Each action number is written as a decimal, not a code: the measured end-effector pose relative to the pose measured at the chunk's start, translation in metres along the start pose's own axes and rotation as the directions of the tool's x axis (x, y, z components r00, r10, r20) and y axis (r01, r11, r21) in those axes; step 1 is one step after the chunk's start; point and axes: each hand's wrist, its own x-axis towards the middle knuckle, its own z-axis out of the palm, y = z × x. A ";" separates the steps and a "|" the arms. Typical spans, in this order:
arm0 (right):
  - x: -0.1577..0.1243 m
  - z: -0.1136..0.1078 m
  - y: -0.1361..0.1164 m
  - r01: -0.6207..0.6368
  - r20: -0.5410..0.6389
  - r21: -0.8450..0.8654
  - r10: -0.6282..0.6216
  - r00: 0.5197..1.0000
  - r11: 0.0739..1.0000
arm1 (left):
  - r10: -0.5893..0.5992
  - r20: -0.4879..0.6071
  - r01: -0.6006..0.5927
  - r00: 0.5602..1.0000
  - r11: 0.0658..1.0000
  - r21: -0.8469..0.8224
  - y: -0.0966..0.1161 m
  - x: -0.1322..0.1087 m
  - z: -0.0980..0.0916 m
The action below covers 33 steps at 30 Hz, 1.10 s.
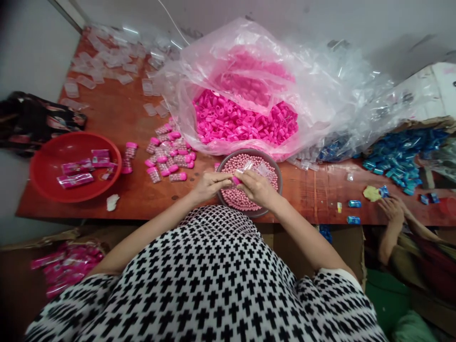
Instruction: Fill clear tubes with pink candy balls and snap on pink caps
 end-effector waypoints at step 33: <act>-0.001 0.075 -0.012 -0.381 0.488 0.873 0.593 0.641 -0.306 | -0.097 -0.184 0.085 0.978 0.994 -0.071 -0.028 -0.029 0.014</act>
